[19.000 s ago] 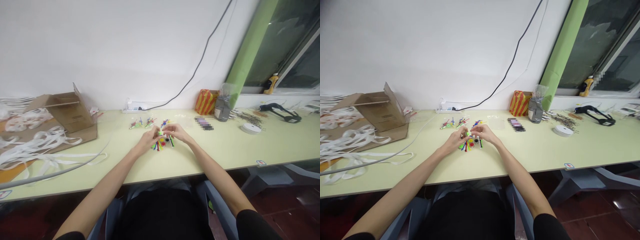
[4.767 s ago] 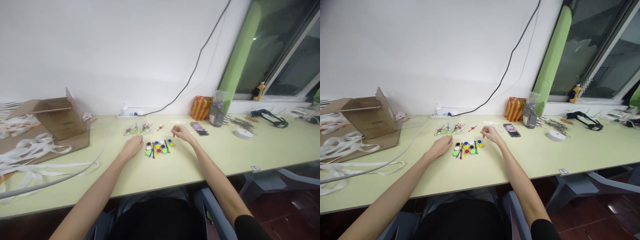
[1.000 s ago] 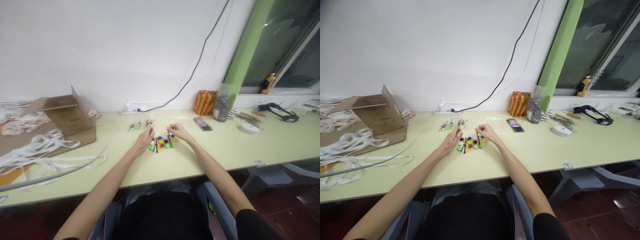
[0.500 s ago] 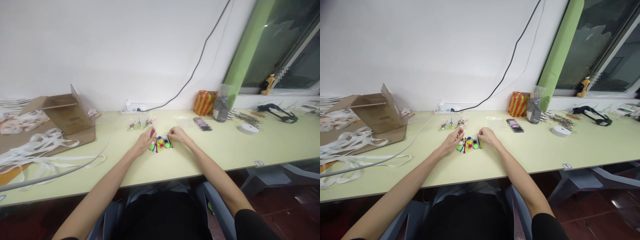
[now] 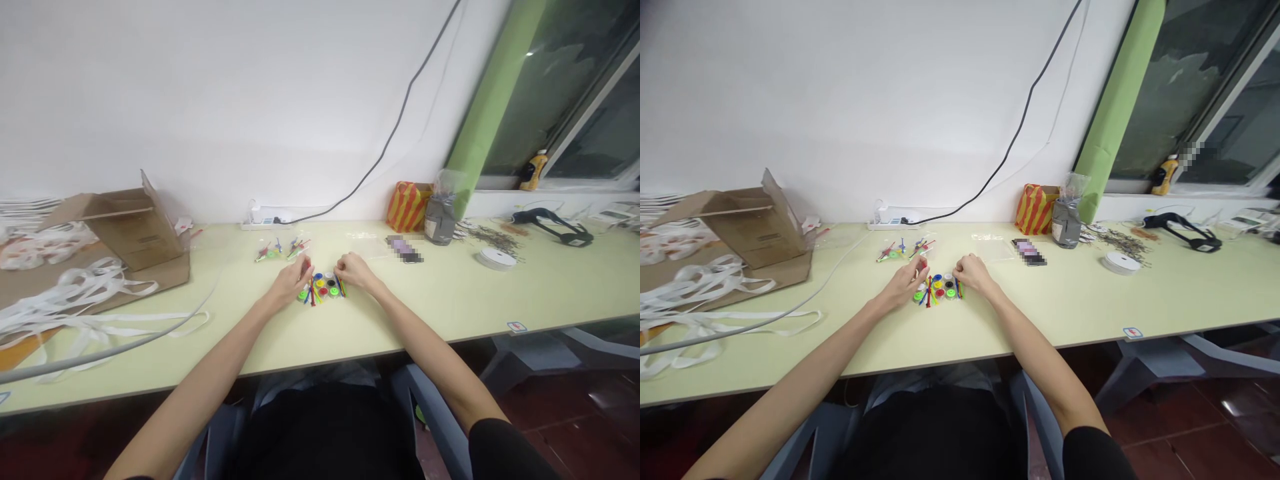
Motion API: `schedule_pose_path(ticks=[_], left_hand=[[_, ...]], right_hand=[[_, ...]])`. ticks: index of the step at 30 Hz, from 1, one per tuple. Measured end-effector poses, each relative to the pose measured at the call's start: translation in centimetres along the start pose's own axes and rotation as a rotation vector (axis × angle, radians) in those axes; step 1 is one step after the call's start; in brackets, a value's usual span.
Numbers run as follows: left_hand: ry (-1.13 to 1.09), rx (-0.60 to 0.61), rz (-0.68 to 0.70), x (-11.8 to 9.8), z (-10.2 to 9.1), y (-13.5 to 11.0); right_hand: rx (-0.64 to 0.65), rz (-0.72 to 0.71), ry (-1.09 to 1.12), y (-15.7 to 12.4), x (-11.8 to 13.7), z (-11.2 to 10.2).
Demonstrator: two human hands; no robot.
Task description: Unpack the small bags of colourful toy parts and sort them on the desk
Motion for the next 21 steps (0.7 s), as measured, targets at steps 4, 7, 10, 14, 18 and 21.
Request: schedule_pose_path(ticks=[4,7,10,14,18,21], left_hand=[[0.005,0.000,0.004,-0.1,0.0,0.0],[0.009,0.011,0.009,-0.1,0.1,0.0],[0.010,0.016,0.005,0.0,0.1,0.0],[0.019,0.020,0.001,0.0,0.1,0.0],[0.015,0.016,-0.022,-0.1,0.1,0.0],[-0.027,0.039,-0.028,-0.2,0.3,-0.1]], right_hand=[[0.032,0.007,-0.007,0.0,-0.2,0.2],[0.043,-0.001,-0.007,-0.1,-0.2,0.2],[0.043,0.009,-0.004,-0.2,-0.3,0.2],[0.020,0.028,0.007,-0.3,-0.3,0.0],[-0.125,-0.011,0.158,-0.1,0.3,-0.6],[-0.154,-0.101,0.460,-0.2,1.5,-1.0]])
Point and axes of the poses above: each hand's wrist, its own y-axis towards the middle knuckle, its own z-axis out of the palm, x = y × z, the point moved 2 cm from there along y, towards the middle knuckle, and after that the axes turned 2 degrees about -x, right-handed, at the moved point
